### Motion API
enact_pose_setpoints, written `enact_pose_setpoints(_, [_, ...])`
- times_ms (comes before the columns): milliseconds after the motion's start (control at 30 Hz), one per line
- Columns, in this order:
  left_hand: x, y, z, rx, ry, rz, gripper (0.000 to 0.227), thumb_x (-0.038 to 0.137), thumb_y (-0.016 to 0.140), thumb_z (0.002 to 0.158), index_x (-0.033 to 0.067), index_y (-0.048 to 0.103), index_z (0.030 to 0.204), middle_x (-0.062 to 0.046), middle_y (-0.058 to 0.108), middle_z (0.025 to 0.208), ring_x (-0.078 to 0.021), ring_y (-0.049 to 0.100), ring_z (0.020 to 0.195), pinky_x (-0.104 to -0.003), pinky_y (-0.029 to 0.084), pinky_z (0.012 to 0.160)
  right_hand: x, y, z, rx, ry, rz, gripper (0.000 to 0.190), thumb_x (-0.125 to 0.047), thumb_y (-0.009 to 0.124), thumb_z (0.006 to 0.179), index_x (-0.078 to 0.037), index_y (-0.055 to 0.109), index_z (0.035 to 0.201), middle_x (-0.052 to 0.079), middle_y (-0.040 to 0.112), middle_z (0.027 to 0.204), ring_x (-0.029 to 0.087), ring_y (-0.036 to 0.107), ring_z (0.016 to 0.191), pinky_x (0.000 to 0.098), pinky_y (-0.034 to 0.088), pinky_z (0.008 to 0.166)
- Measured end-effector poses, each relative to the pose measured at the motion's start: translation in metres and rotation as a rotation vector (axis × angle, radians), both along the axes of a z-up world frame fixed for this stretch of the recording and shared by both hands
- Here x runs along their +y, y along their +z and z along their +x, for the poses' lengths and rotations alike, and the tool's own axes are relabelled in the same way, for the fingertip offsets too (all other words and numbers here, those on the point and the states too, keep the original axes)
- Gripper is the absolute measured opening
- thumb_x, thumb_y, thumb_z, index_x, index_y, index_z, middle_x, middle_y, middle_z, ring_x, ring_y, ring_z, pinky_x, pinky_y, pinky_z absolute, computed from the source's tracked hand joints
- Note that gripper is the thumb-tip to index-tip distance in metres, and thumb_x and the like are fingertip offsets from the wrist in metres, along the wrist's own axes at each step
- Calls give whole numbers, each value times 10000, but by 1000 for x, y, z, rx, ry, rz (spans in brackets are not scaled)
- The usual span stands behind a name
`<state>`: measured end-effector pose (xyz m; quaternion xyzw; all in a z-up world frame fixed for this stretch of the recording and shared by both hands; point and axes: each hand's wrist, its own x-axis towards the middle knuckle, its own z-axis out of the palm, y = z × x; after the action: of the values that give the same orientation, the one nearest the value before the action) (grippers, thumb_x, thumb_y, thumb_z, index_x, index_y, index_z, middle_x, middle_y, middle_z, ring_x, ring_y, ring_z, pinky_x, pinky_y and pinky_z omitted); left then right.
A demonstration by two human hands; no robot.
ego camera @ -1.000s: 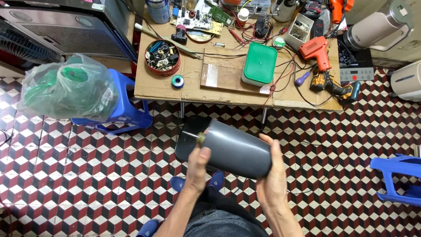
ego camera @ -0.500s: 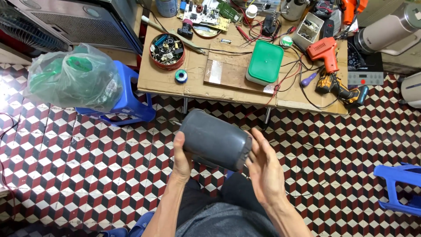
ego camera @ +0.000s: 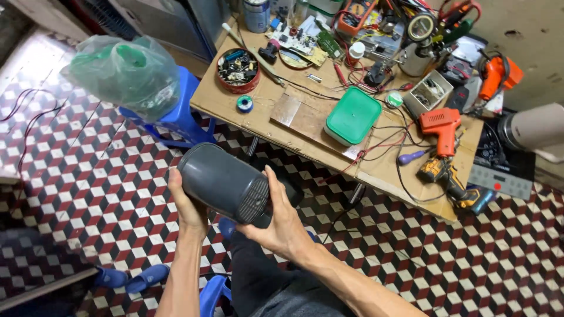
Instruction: The person removes the plastic jar from a blender base on the workbench, then uses a cordless drill to unscrew the base housing. They carry the motor housing outside, brush dust from its grille with a paintbrush, return, and pull the motor with attached wiring out of the housing to separate the parts on the bench.
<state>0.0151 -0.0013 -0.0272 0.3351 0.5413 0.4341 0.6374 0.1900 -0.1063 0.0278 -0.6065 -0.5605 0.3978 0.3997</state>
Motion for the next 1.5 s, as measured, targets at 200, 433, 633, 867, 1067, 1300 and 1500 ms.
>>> enact_pose_setpoints(200, [-16, 4, 31, -78, 230, 7, 1077, 888, 372, 722, 96, 445, 1449, -175, 480, 1442, -323, 472, 1344, -516, 418, 1036, 45, -2, 58, -2, 235, -63, 1293, -352, 838, 659, -77, 61, 1655, 260, 329, 1601, 401, 353, 1505, 515, 296, 1244])
enact_pose_setpoints(433, [-20, -6, 76, -190, 333, 18, 1109, 858, 393, 761, 93, 268, 1554, -174, 361, 1552, -343, 416, 1410, -548, 399, 1094, 81, -3, 111, 36, 319, -98, 1363, -363, 863, 603, -111, 24, 1647, 235, 195, 1673, 367, 192, 1559, 505, 186, 1246])
enact_pose_setpoints(633, [-26, -21, 93, -173, 254, 32, 1027, 824, 384, 827, 156, 202, 1586, -73, 241, 1620, -253, 285, 1451, -493, 361, 1091, 59, -13, 135, 30, 226, -3, 1344, -337, 923, 649, -70, 55, 1639, 250, 218, 1691, 359, 225, 1581, 454, 182, 1277])
enact_pose_setpoints(867, [-25, 13, 82, -17, 145, -7, 992, 870, 268, 807, 138, 435, 1455, -137, 481, 1400, -272, 540, 1273, -481, 509, 933, 17, -2, 102, 30, 164, -30, 1305, -413, 898, 697, -62, 118, 1683, 256, 344, 1616, 410, 370, 1523, 488, 335, 1258])
enact_pose_setpoints(1067, [-23, 6, 75, 32, 164, 62, 1060, 923, 295, 798, 106, 448, 1455, -155, 457, 1470, -292, 457, 1367, -495, 390, 1080, 15, -7, 100, 11, 183, -17, 1306, -434, 900, 706, -80, 111, 1685, 263, 316, 1634, 449, 379, 1511, 525, 372, 1235])
enact_pose_setpoints(1300, [-30, 21, 100, 169, 258, -5, 1086, 910, 240, 746, 102, 456, 1438, -203, 449, 1407, -337, 488, 1324, -563, 455, 971, 17, -4, 186, -83, 63, -94, 1122, -415, 835, 756, -103, 191, 1621, 229, 343, 1632, 343, 515, 1395, 520, 380, 1146])
enact_pose_setpoints(1500, [-33, 23, 120, 163, 378, 95, 1145, 950, 246, 763, 81, 388, 1495, -230, 436, 1452, -328, 509, 1359, -497, 499, 1028, -34, -142, 421, -261, -808, -63, 486, -217, 667, 933, -12, 581, 1365, 145, 710, 1196, 215, 686, 963, 344, 558, 861])
